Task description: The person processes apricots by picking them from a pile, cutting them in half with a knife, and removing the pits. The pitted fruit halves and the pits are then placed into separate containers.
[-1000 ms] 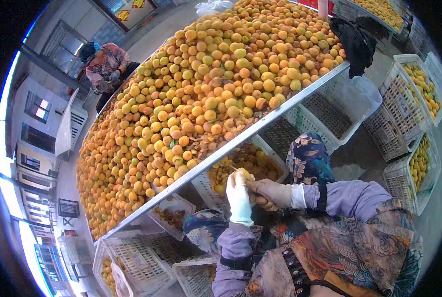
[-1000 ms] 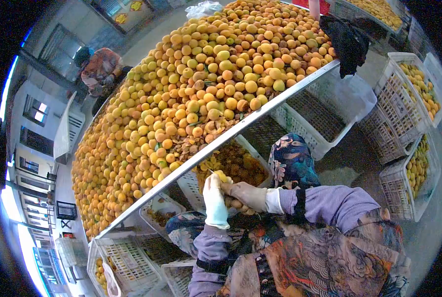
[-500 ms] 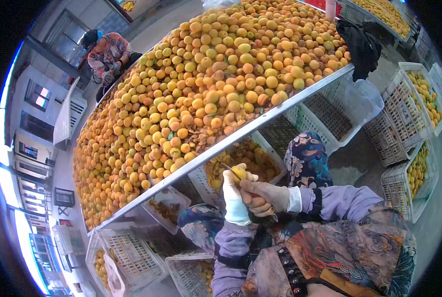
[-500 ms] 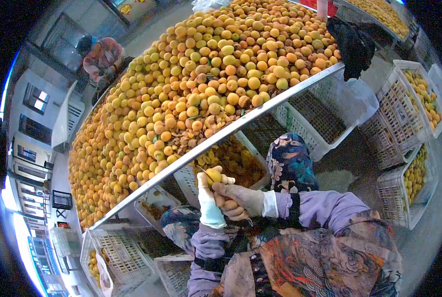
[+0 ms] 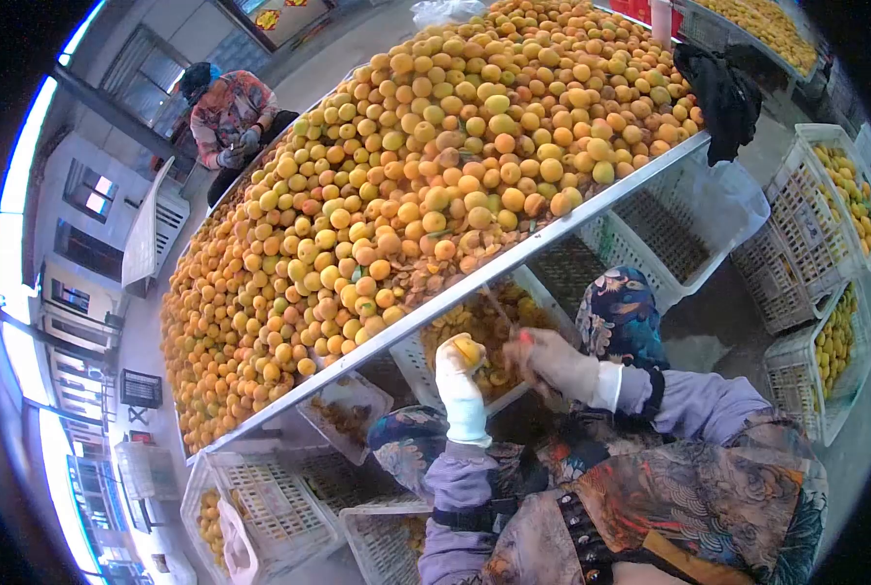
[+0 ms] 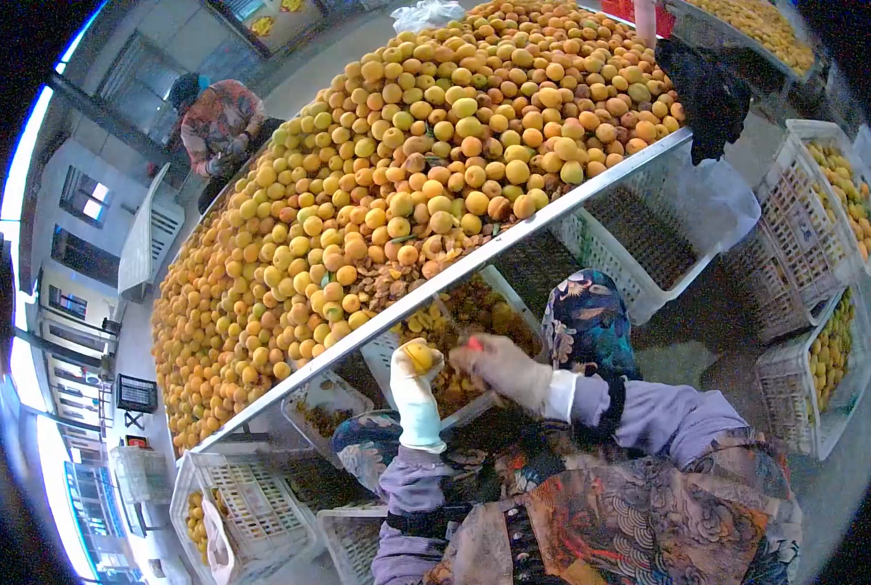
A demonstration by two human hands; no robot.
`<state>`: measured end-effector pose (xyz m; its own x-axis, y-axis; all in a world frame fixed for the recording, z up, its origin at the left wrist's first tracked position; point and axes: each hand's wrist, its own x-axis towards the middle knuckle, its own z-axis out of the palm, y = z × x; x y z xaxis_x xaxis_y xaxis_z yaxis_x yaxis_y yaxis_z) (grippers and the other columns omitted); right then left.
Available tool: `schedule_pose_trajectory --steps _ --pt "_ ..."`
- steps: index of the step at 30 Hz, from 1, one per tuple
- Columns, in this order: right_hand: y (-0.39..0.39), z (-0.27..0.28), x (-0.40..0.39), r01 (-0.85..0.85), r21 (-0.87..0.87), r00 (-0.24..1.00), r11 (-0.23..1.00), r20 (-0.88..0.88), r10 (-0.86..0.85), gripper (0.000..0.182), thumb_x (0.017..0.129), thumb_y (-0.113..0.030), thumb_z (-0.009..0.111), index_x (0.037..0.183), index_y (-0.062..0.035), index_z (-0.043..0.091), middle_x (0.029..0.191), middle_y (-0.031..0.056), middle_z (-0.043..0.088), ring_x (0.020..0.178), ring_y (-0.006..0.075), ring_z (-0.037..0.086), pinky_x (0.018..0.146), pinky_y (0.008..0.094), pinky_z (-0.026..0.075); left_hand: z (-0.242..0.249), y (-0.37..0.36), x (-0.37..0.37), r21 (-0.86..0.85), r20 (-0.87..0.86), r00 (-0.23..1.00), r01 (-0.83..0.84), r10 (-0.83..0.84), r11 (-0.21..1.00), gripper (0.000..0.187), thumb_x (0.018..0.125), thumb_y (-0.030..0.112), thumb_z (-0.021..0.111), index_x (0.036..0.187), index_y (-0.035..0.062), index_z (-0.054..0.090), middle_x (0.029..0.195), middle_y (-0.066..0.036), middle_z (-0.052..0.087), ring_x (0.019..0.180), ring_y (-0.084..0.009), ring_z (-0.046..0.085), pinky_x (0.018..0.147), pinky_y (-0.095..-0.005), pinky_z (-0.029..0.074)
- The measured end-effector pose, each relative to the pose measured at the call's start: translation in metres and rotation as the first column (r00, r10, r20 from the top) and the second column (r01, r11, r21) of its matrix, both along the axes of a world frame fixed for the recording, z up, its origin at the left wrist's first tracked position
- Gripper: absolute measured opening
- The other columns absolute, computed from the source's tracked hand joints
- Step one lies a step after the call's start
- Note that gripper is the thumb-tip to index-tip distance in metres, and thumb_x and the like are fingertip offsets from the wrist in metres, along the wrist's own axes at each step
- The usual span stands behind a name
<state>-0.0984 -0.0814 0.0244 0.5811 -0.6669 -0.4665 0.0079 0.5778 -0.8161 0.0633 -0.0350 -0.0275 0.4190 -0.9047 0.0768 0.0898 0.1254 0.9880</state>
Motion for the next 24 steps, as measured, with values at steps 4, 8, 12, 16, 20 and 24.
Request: schedule_pose_trajectory --steps 4,8,12,16,20,24 --pt "-0.018 -0.006 0.019 0.227 -0.108 0.974 0.968 0.013 -0.227 0.030 0.087 -0.036 0.059 0.091 -0.0073 0.055 0.075 0.0012 0.057 0.065 0.0081 0.051 0.054 0.0233 0.042 0.024 0.000 -0.017 -0.039 0.470 0.877 -0.089 0.097 0.995 0.033 0.095 0.029 0.043 0.104 0.0010 0.056 0.090 -0.011 0.061 0.081 -0.0212 0.059 0.076 -0.0307 0.046" --pt "-0.008 -0.034 0.046 0.308 -0.110 0.945 0.945 0.149 -0.291 0.032 0.086 -0.034 0.060 0.094 -0.0035 0.057 0.080 0.0018 0.058 0.073 0.0093 0.051 0.069 0.0248 0.043 0.031 0.000 -0.030 -0.109 0.684 0.709 -0.133 0.172 0.985 0.037 0.091 0.034 0.048 0.106 0.0008 0.055 0.088 -0.016 0.062 0.079 -0.0281 0.062 0.072 -0.0348 0.048" --pt "-0.003 -0.038 0.061 0.428 -0.044 0.893 0.903 0.177 -0.415 0.023 0.086 -0.024 0.060 0.092 -0.0022 0.058 0.082 0.0027 0.061 0.074 0.0094 0.054 0.068 0.0244 0.044 0.026 -0.001 -0.029 -0.113 0.785 0.583 -0.202 0.212 0.973 0.040 0.090 0.040 0.048 0.104 0.0031 0.055 0.082 -0.019 0.062 0.072 -0.0352 0.062 0.064 -0.0398 0.049" --pt "-0.005 -0.040 0.070 0.509 -0.086 0.847 0.857 0.227 -0.480 0.020 0.086 -0.020 0.058 0.089 -0.0007 0.059 0.073 0.0052 0.061 0.066 0.0118 0.055 0.061 0.0271 0.045 0.026 -0.003 -0.036 -0.003 0.714 0.669 -0.291 0.205 0.957 0.030 0.094 0.031 0.043 0.100 0.0033 0.053 0.080 -0.018 0.061 0.071 -0.0361 0.060 0.064 -0.0411 0.047" --pt "-0.012 -0.042 0.068 0.367 -0.463 0.895 0.807 -0.062 -0.442 0.031 0.082 -0.030 0.059 0.085 0.0010 0.060 0.067 0.0128 0.060 0.061 0.0207 0.056 0.061 0.0340 0.044 0.006 -0.007 -0.036 0.069 0.627 0.749 -0.328 0.215 0.942 0.022 0.093 0.021 0.042 0.096 0.0005 0.050 0.080 -0.017 0.055 0.073 -0.0350 0.055 0.067 -0.0405 0.043" --pt "-0.012 -0.028 0.063 0.238 -0.538 0.903 0.809 -0.184 -0.388 0.028 0.081 -0.030 0.058 0.085 -0.0019 0.060 0.070 0.0140 0.061 0.063 0.0256 0.058 0.061 0.0349 0.045 -0.013 -0.010 -0.028 0.030 0.653 0.731 -0.286 0.198 0.958 0.029 0.096 0.027 0.037 0.094 0.0014 0.049 0.089 -0.022 0.055 0.080 -0.0362 0.055 0.067 -0.0421 0.042"
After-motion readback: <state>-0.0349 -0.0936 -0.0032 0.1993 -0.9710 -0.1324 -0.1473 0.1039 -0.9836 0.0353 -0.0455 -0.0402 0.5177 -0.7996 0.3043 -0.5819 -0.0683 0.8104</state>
